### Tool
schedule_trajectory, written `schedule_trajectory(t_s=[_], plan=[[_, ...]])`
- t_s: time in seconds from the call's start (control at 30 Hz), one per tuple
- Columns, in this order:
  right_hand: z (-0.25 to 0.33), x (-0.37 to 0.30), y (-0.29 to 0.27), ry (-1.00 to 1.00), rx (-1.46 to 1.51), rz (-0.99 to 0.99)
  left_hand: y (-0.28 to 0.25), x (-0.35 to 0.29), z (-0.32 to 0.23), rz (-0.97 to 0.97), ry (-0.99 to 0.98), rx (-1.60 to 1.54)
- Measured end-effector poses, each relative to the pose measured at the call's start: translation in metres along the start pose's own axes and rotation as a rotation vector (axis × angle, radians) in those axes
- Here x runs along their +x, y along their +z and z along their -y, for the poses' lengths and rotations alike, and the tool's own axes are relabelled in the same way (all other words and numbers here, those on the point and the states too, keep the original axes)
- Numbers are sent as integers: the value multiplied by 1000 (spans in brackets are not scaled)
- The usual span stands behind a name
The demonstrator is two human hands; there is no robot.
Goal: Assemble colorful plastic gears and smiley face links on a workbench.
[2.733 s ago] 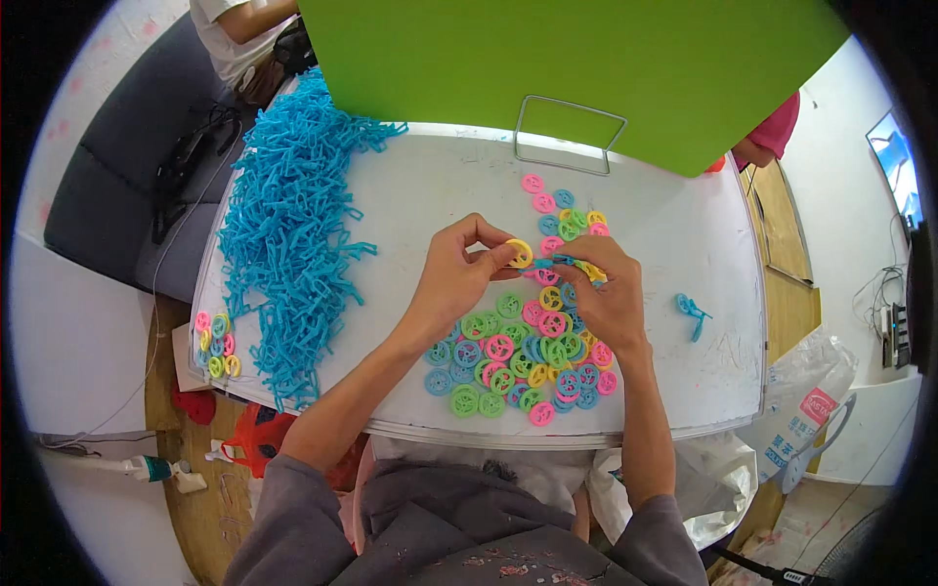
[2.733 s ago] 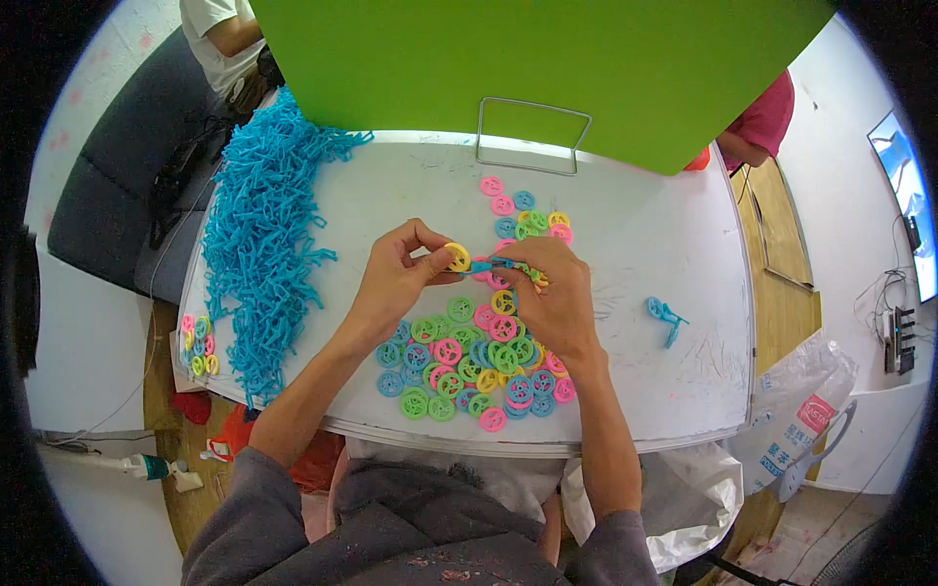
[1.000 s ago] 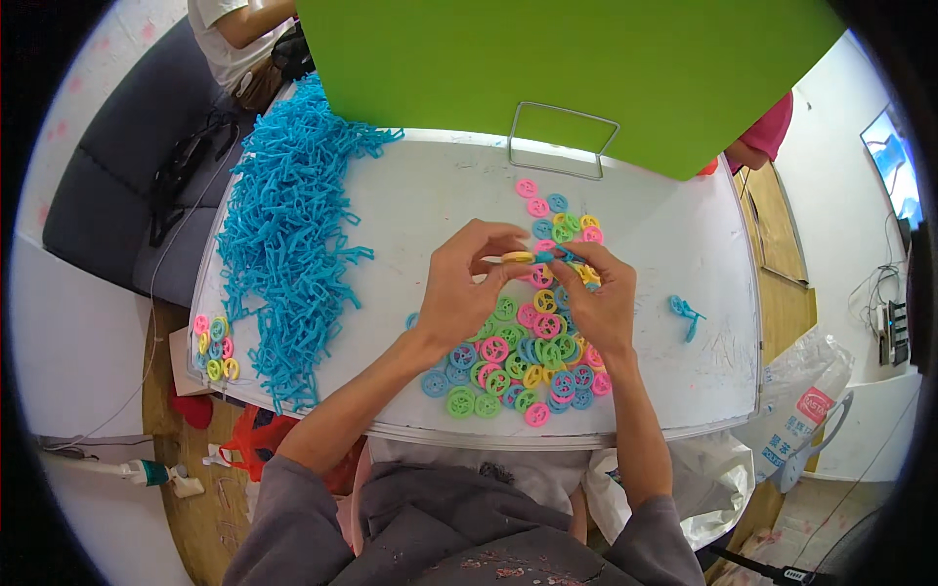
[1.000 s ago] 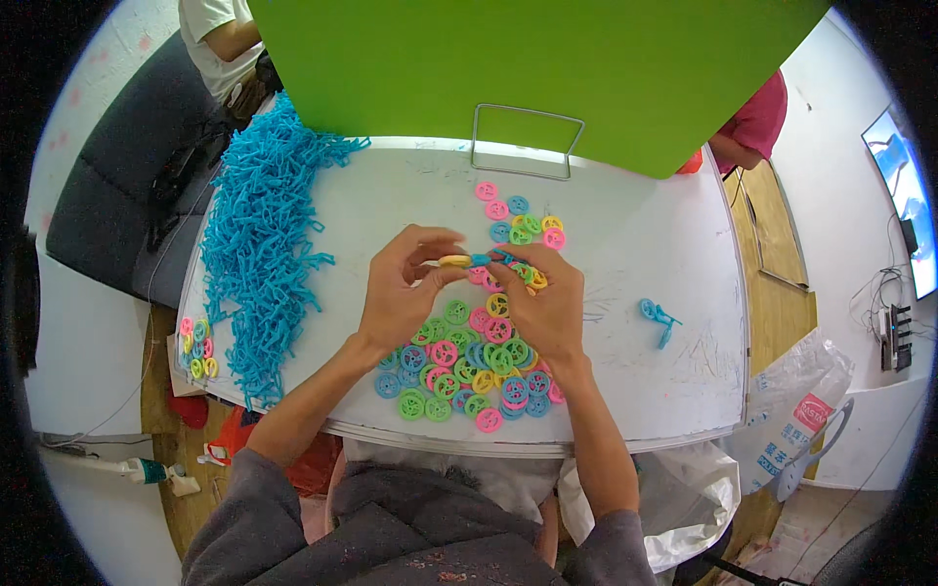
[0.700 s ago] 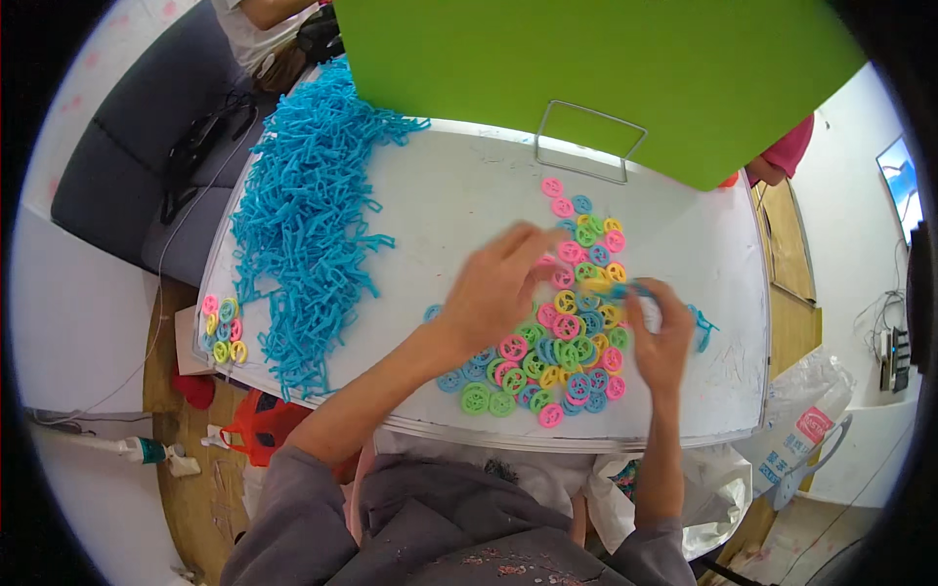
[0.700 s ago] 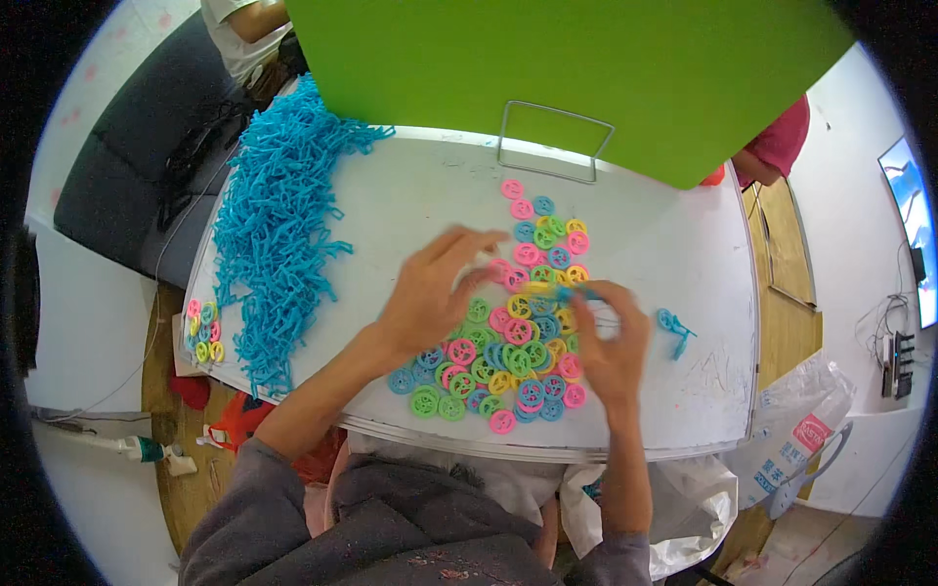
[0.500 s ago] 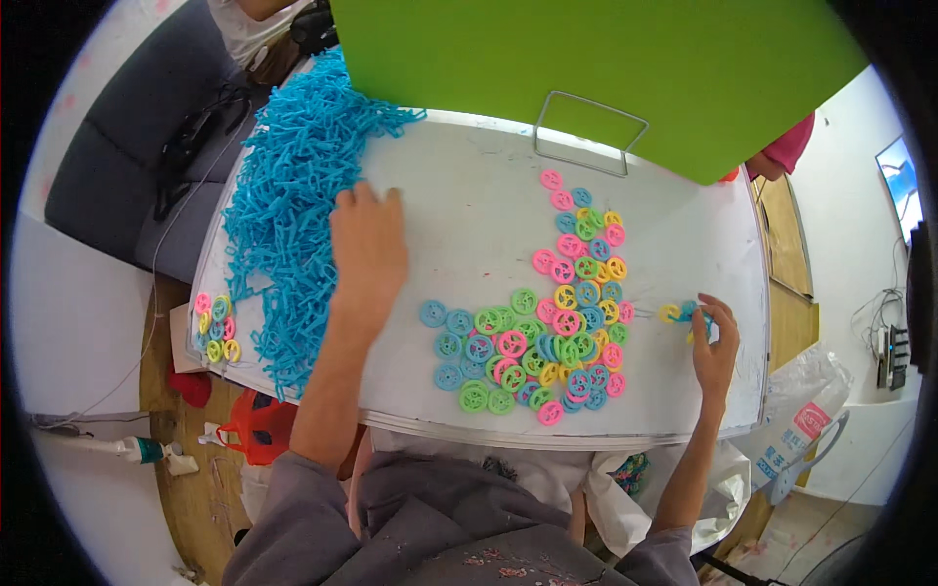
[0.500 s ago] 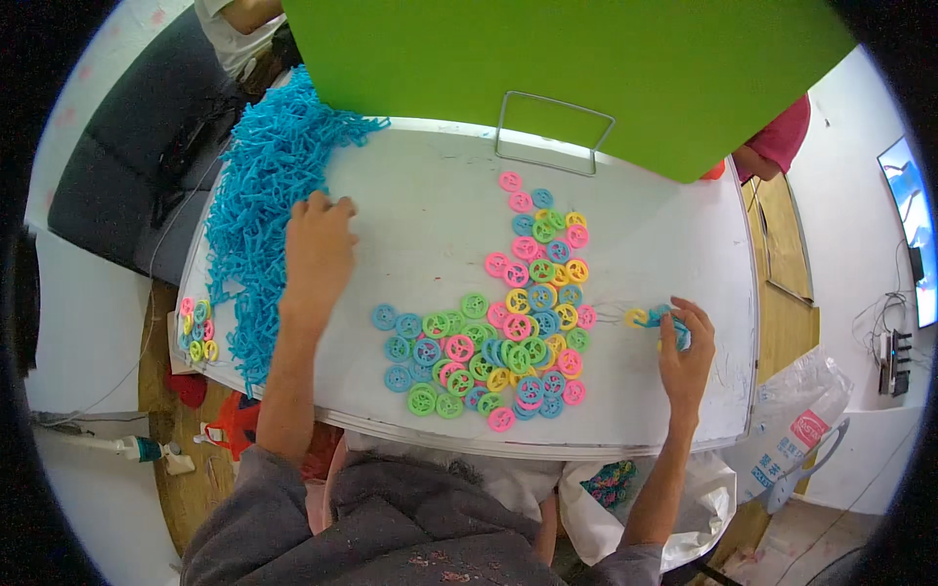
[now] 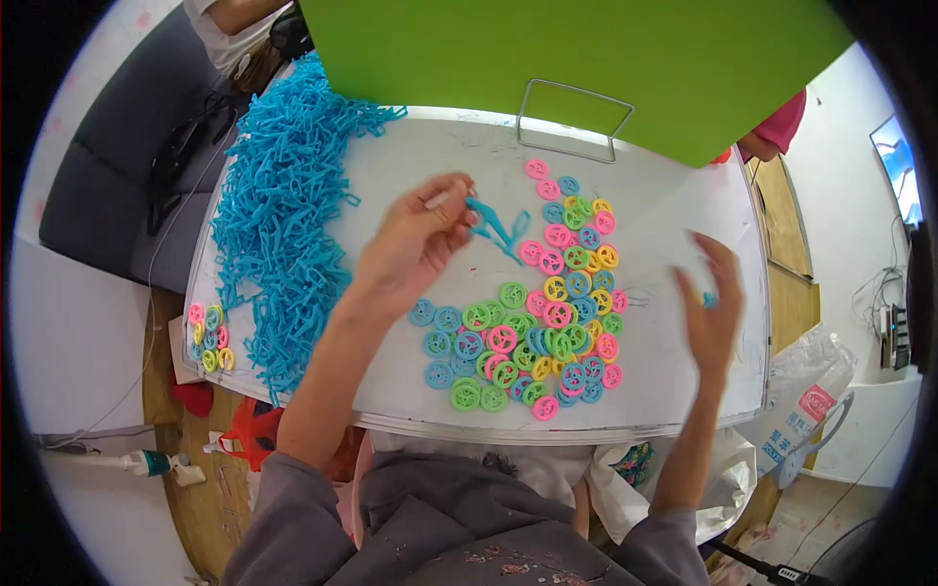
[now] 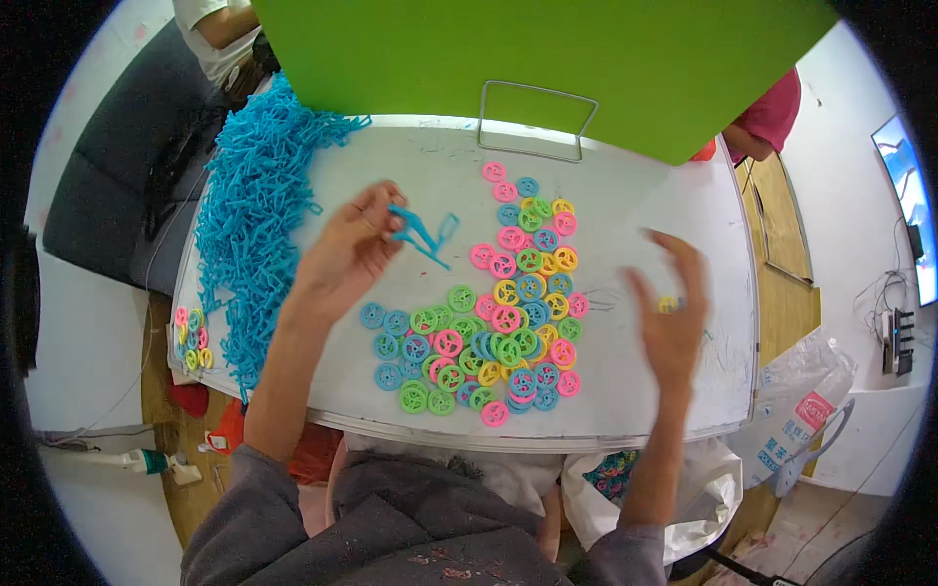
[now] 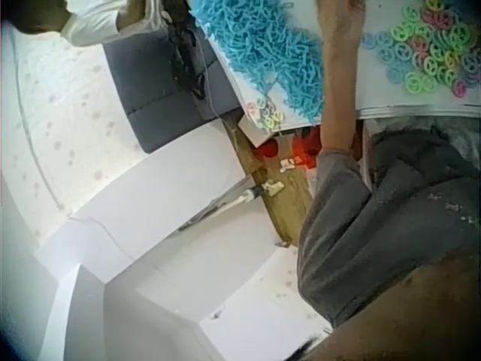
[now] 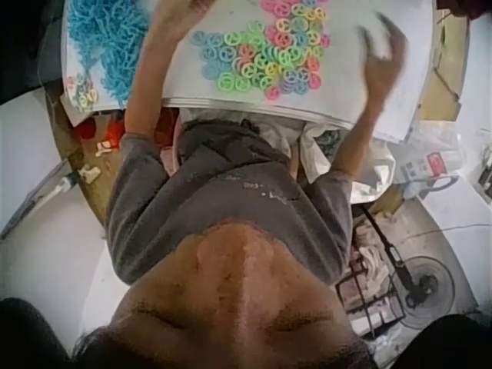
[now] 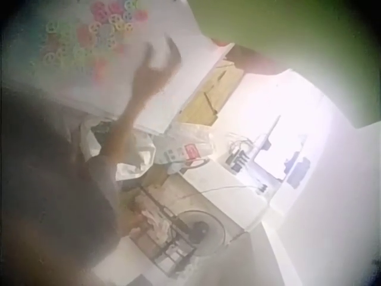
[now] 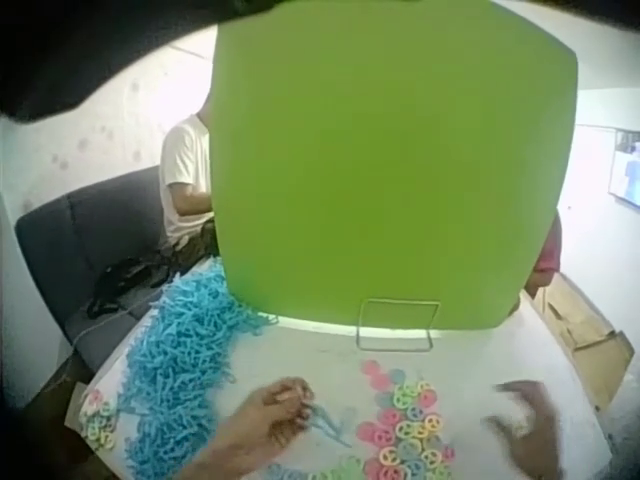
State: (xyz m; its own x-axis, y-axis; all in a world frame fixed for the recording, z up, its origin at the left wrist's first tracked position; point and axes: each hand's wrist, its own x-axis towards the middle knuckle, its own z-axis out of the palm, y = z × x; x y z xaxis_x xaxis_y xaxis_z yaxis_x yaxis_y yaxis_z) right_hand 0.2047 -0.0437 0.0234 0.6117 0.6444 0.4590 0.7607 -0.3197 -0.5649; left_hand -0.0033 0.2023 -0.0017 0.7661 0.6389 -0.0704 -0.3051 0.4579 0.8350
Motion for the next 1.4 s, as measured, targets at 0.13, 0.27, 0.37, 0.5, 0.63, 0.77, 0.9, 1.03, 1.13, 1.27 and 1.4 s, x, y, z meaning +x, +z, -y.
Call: schedule_trajectory(t_s=[0.13, 0.27, 0.37, 0.5, 0.63, 0.77, 0.9, 1.03, 1.13, 1.27, 1.4], plan=[[68, 7, 66, -117, 446, 314, 7, 0, 36, 141, -280, -346], [55, 6, 88, -347, 443, 91, 18, -1, 53, 118, -380, -440], [47, 2, 85, -225, 426, 89, 29, -1, 47, 71, -306, -11], [38, -2, 90, 258, 795, 86, 18, 14, 78, -65, 575, 1238], [20, -2, 95, 296, 854, 135, 16, 21, 82, -35, 682, 1382], [26, 0, 92, 301, 798, 178, 9, 20, 68, 51, 232, 1181], [29, -1, 91, 266, 803, 212, 20, 11, 47, 40, -16, 564], [28, -4, 93, 261, 807, 279, 28, 4, 49, 86, 37, 355], [31, -6, 96, 252, 808, 305, 30, 2, 51, 129, -61, 253], [28, -7, 102, 269, 890, 342, 28, 2, 52, 102, -75, 246], [34, -6, 100, 364, 928, 348, 31, 0, 52, 91, -48, 234]])
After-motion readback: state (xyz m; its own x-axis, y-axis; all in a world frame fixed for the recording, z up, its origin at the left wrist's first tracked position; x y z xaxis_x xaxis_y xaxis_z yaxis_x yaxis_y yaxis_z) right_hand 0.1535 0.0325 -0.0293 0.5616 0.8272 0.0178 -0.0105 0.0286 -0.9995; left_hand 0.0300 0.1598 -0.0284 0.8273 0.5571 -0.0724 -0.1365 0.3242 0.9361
